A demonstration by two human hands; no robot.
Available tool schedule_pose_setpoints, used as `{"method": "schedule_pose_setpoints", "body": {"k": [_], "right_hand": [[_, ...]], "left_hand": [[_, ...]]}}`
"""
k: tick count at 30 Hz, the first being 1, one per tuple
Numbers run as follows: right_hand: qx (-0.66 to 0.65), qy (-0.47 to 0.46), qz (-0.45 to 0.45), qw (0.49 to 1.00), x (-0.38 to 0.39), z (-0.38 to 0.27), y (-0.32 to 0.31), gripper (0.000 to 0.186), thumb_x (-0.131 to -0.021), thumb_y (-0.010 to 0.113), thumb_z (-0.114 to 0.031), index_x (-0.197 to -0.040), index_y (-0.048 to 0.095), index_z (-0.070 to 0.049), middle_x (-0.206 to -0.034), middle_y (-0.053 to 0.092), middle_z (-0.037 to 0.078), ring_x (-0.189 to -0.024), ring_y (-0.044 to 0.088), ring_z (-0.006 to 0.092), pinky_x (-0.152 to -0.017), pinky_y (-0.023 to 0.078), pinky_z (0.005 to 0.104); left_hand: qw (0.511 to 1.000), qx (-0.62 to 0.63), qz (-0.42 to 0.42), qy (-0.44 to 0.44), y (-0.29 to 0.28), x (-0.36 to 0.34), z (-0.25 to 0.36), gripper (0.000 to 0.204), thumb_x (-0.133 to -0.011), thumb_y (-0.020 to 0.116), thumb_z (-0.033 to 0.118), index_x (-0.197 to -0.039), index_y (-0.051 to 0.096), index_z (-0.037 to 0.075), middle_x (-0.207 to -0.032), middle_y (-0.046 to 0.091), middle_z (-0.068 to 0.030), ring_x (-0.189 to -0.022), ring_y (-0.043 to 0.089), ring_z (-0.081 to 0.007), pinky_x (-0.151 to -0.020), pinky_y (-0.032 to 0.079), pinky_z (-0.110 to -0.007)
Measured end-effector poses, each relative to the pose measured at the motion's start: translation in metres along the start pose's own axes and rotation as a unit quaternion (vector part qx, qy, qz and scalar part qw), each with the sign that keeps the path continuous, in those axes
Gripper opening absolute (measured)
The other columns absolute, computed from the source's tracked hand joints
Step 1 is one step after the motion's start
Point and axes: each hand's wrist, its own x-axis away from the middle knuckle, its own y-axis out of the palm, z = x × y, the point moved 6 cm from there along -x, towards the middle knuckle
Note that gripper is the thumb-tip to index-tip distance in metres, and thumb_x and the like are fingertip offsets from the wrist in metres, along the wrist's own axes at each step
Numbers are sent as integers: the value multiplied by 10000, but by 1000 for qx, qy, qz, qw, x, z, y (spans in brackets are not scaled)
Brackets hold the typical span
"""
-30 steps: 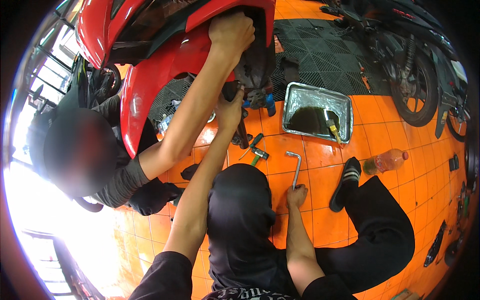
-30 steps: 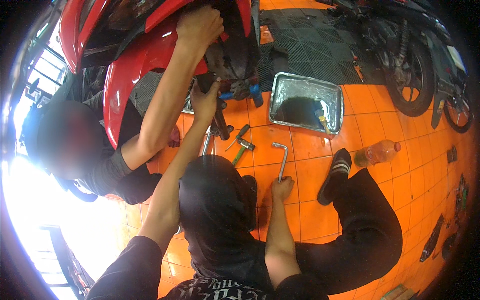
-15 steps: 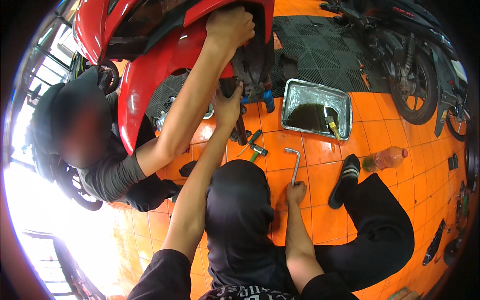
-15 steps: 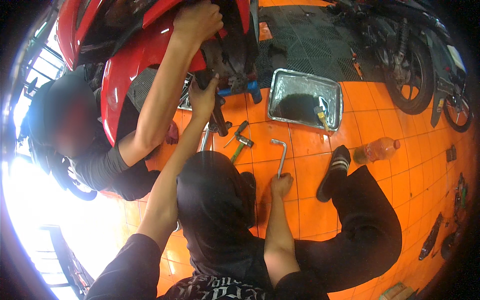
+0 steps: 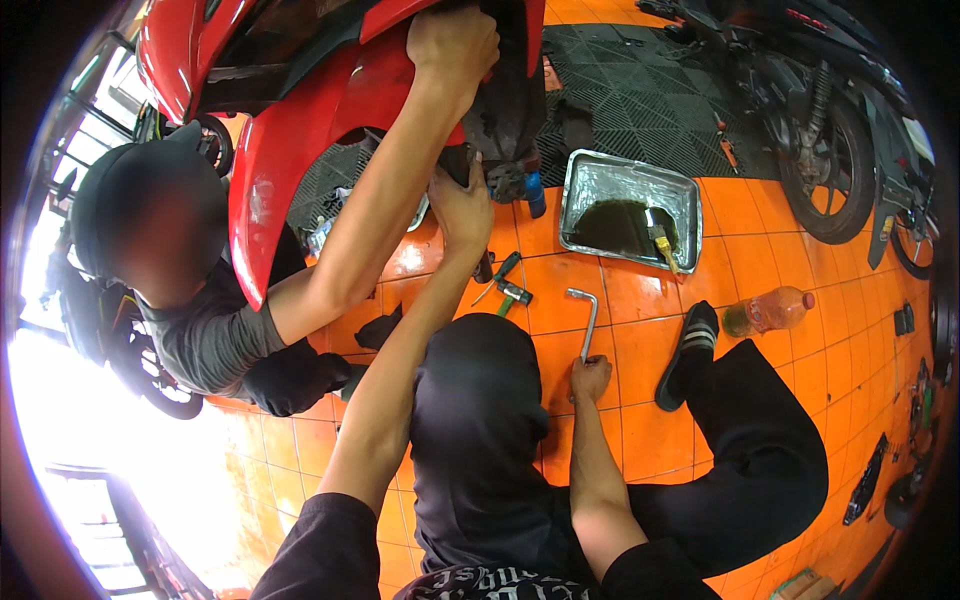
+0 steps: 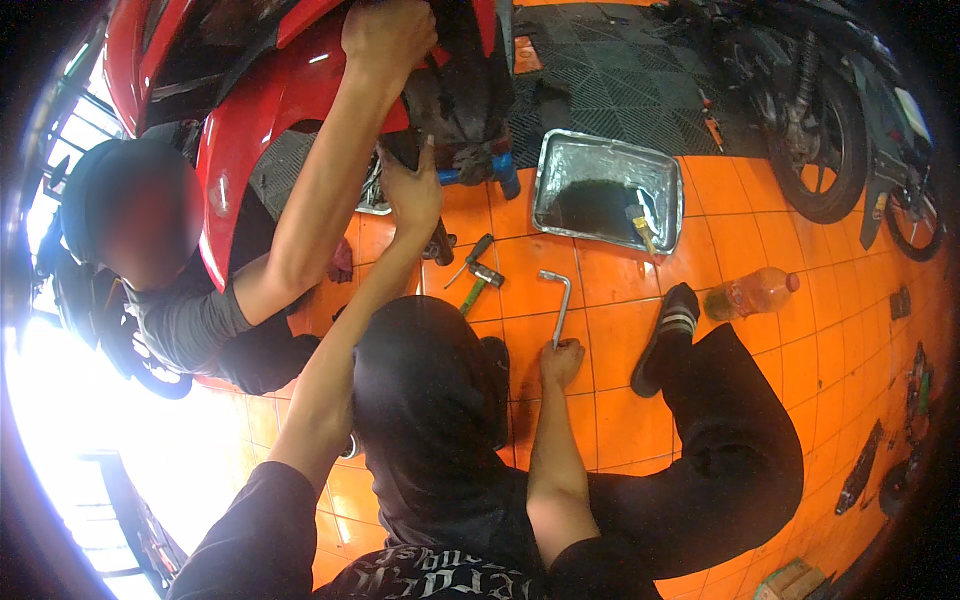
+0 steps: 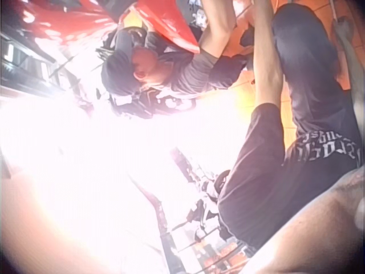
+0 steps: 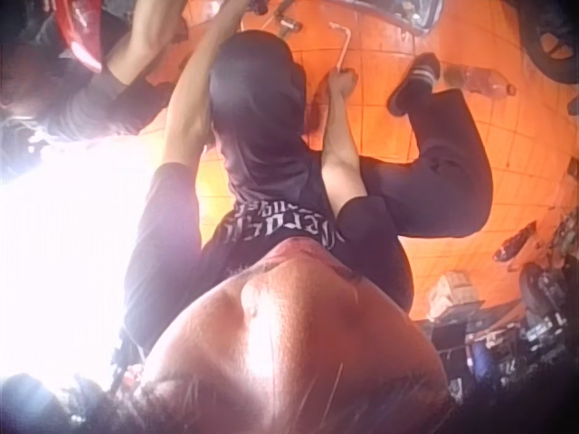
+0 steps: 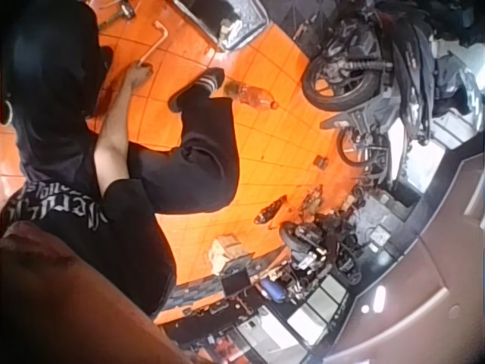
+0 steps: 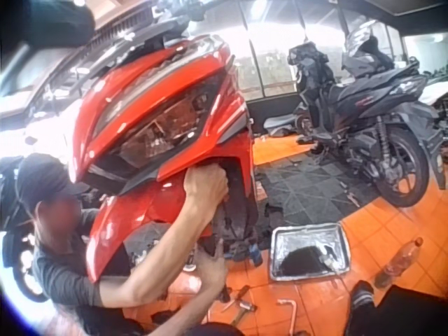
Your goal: The person sits on the floor and uses a wrench and a power drill to work on the underside of a red motorcycle's front fairing. Another person assists by holding the fairing steady. The person switches between manual and power tools to tighten or loosen bolts.
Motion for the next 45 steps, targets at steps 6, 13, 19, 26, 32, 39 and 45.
{"method": "schedule_pose_setpoints", "body": {"k": [6, 13, 19, 26, 32, 39, 45], "right_hand": [[1, -4, 13, 1000, -3, 4, 3, 265, -807, 675, -199, -918, 548, 5, -990, 543, 173, -886, 574, 342, -770, 480, 464], [20, -29, 34, 999, -2, 4, 6, 312, -801, 721, -229, -923, 571, 15, -942, 549, 174, -799, 600, 330, -706, 498, 458], [14, 6, -12, 1000, -6, 7, 7, 290, -820, 684, -218, -959, 557, 3, -1010, 547, 162, -902, 580, 336, -786, 490, 450], [8, -20, 25, 999, -5, 7, 4, 311, -799, 731, -245, -906, 582, 7, -951, 563, 166, -831, 599, 335, -741, 495, 462], [0, -2, -6, 1000, -9, 11, 5, 313, -812, 705, -239, -939, 567, 12, -997, 550, 176, -886, 584, 339, -780, 490, 456], [-10, -14, 31, 999, -4, 5, 1, 301, -792, 736, -246, -880, 574, -8, -928, 566, 154, -818, 599, 331, -747, 497, 458], [-14, -7, 40, 999, -11, 15, 1, 309, -762, 750, -230, -892, 604, 10, -922, 591, 162, -855, 611, 336, -750, 503, 448]], "left_hand": [[974, 122, -130, -138, 9, 2, -12, 757, -891, 664, 239, -1421, 265, -126, -1453, 323, -339, -1378, 290, -445, -1149, 217, -451], [966, 112, -165, -165, 11, 5, -26, 761, -882, 673, 252, -1412, 278, -124, -1445, 328, -344, -1374, 294, -451, -1145, 231, -451], [952, 163, -172, -192, 10, 5, -20, 747, -879, 676, 240, -1416, 286, -104, -1432, 349, -335, -1365, 309, -445, -1141, 232, -449], [971, 119, -146, -144, 15, 5, -29, 668, -892, 676, 222, -1375, 322, -72, -1056, 516, -212, -805, 477, -254, -665, 385, -360], [986, 93, -108, -80, 15, 6, -31, 645, -897, 679, 243, -1347, 350, -81, -896, 597, -166, -527, 568, -176, -430, 474, -317], [982, 93, -124, -104, 18, 7, -34, 619, -894, 678, 217, -1339, 363, -77, -888, 598, -152, -530, 560, -162, -434, 473, -302], [951, 143, -187, -200, 17, 7, -20, 645, -896, 667, 213, -1368, 336, -76, -919, 609, -190, -588, 592, -209, -507, 485, -330]]}}
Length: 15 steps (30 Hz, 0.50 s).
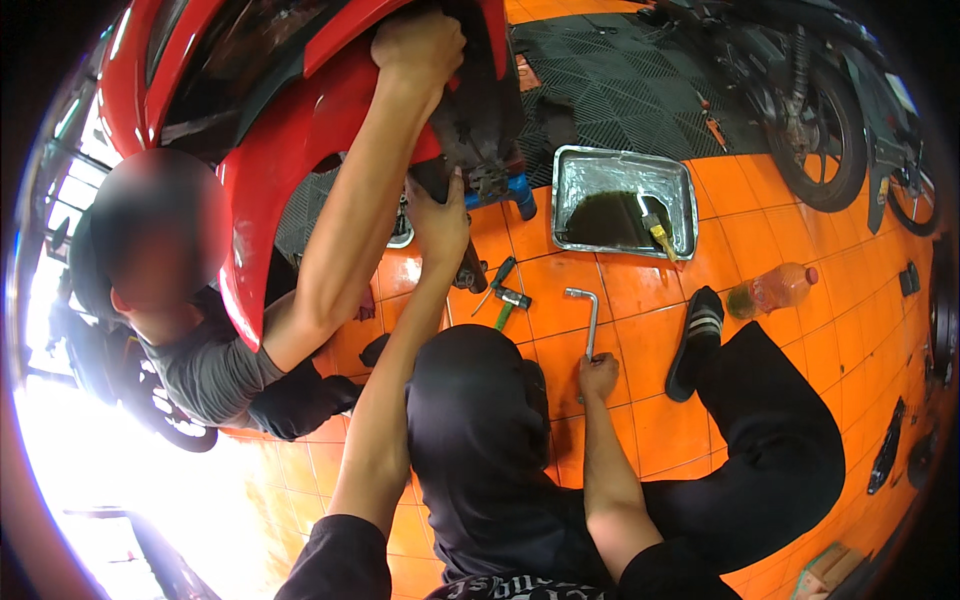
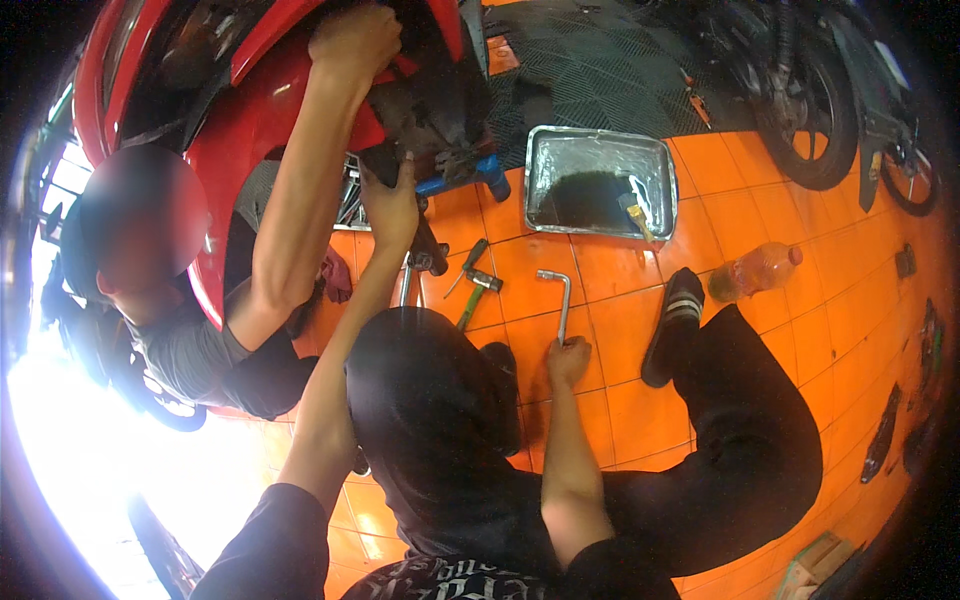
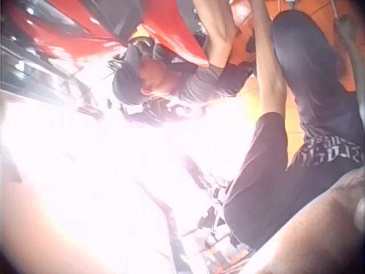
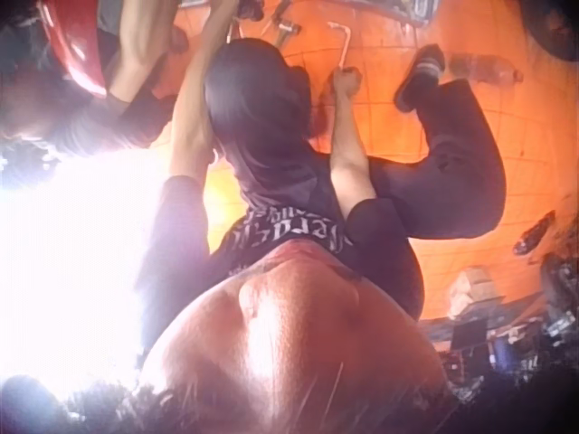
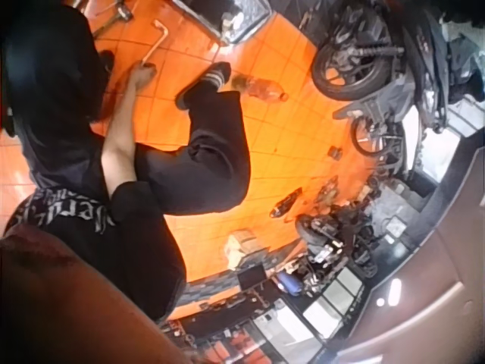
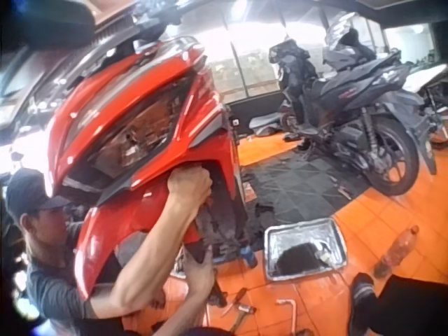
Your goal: The person sits on the floor and uses a wrench and a power drill to work on the underside of a red motorcycle's front fairing. Another person assists by holding the fairing steady. The person switches between manual and power tools to tighten or loosen bolts.
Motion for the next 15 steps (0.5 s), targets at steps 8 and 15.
{"method": "schedule_pose_setpoints", "body": {"k": [8, 15], "right_hand": [[-9, -3, 2, 1000, 6, -5, 2, 287, -790, 720, -220, -901, 579, 3, -943, 565, 174, -861, 593, 344, -747, 492, 454], [-7, 31, 0, 1000, 8, -11, -1, 263, -794, 710, -210, -873, 561, -9, -927, 550, 173, -855, 584, 362, -744, 482, 459]], "left_hand": [[1000, 24, 10, -17, -8, 9, 26, 621, -905, 654, 194, -1369, 343, -77, -902, 608, -158, -586, 551, -187, -533, 456, -336], [999, -16, 15, 24, -10, 10, 32, 752, -891, 678, 307, -1389, 327, -134, -1169, 573, -241, -768, 628, -262, -780, 509, -366]]}}
